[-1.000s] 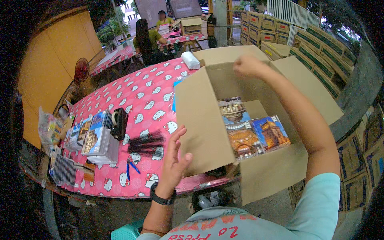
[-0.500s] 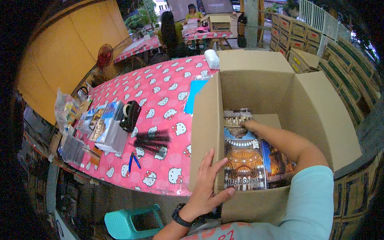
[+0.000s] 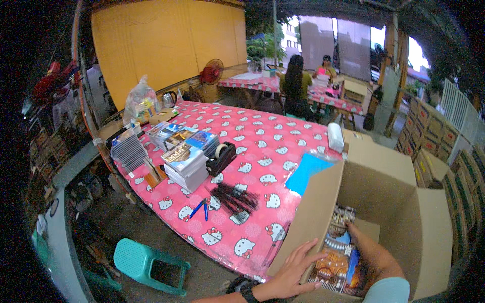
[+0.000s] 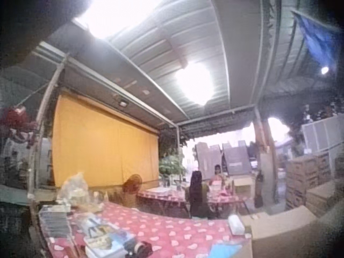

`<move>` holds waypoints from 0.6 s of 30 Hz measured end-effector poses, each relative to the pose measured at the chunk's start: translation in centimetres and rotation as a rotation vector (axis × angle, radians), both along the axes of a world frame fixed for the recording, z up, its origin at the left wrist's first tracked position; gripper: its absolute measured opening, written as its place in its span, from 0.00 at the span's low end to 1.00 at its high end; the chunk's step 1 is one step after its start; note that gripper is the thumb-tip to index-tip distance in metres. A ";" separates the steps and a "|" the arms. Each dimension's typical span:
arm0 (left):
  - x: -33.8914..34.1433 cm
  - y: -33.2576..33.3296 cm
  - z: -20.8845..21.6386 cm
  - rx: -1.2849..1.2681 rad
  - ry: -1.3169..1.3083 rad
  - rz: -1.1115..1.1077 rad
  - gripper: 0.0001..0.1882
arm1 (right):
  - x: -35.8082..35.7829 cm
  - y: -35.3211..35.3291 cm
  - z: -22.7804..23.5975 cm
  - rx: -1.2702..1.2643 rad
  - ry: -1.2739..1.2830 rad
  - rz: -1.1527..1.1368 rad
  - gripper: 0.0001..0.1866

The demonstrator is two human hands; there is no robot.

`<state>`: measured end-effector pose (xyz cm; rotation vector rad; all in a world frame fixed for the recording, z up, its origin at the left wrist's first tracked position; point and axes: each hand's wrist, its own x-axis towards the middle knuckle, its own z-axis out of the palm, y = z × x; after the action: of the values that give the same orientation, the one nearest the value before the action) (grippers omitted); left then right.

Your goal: The person organizes and packs notebooks into a cardboard box by hand. The person removes notebooks from a stack on a table, places them into a cardboard box, and luego takes other notebooks, aligns their spines, and prepares them for further processing.

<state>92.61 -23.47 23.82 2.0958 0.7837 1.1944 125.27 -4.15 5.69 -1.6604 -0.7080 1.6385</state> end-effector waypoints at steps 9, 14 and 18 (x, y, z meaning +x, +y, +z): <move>0.2 -0.2 -0.2 -0.024 0.005 0.036 0.37 | 0.5 -1.2 1.7 0.015 0.024 0.135 0.27; 0.1 -0.3 -0.4 -0.021 0.015 0.076 0.38 | -2.3 -1.7 4.7 -0.053 0.006 0.098 0.28; -0.3 -0.5 0.0 0.004 0.013 0.066 0.37 | -2.4 -2.0 5.7 0.038 0.161 0.071 0.23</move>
<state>92.34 -23.94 23.78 2.0972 0.8629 1.2192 122.83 -6.11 11.41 -1.4730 -0.7194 1.7750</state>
